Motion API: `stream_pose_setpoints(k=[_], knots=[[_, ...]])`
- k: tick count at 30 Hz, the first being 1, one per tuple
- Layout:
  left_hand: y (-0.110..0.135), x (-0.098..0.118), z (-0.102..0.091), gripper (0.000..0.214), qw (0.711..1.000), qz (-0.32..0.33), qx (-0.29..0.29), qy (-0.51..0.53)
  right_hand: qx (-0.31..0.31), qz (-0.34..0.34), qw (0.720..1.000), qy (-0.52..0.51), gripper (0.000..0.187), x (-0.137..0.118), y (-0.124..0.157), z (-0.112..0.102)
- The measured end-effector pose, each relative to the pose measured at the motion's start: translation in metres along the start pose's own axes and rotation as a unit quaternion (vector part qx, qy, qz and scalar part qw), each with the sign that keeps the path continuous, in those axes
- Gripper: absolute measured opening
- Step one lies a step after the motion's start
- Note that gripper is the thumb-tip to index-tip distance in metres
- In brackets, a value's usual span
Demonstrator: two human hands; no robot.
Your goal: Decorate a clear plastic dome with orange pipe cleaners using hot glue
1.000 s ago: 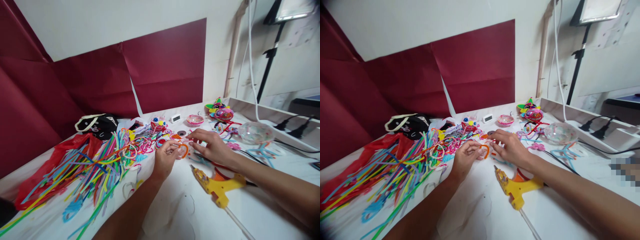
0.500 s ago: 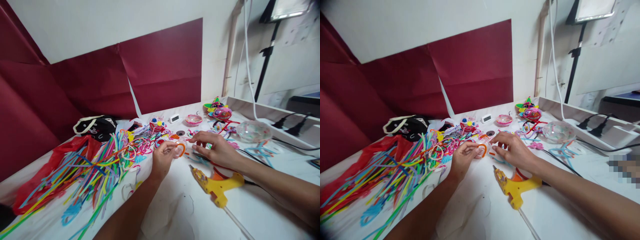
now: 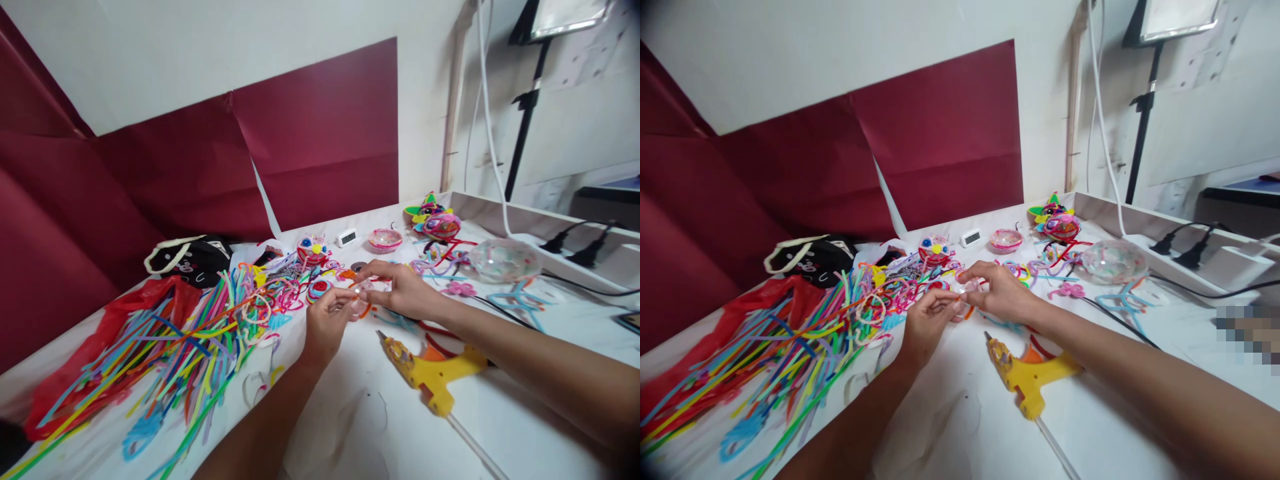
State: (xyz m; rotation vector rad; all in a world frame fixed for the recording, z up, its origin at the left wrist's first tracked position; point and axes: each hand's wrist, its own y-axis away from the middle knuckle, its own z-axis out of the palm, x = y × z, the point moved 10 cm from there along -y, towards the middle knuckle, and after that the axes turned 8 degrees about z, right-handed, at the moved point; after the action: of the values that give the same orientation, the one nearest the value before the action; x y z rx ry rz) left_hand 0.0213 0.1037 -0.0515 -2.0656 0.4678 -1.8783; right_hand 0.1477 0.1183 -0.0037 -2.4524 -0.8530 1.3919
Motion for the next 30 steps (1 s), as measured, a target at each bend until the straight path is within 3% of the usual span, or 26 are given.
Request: stream_pose_setpoints(k=[12, 20, 24, 30], knots=[[0.002, -0.004, 0.001, 0.019, 1.0, 0.004, -0.003, -0.006, 0.009, 0.091, 0.993, -0.081, 0.02, 0.023, -0.001, 0.007], [0.003, -0.008, 0.003, 0.017, 1.0, 0.004, -0.006, -0.004, -0.011, 0.216, 0.961, -0.172, 0.026, 0.047, 0.003, 0.019], [0.003, -0.008, 0.004, 0.017, 1.0, -0.002, -0.006, -0.008, -0.014, 0.237, 0.953, -0.19, 0.027, 0.052, 0.003, 0.023], [0.003, -0.011, 0.002, 0.035, 1.0, -0.022, 0.004, -0.003, -0.015, 0.246, 0.951, -0.189, 0.027, 0.052, 0.005, 0.024]])
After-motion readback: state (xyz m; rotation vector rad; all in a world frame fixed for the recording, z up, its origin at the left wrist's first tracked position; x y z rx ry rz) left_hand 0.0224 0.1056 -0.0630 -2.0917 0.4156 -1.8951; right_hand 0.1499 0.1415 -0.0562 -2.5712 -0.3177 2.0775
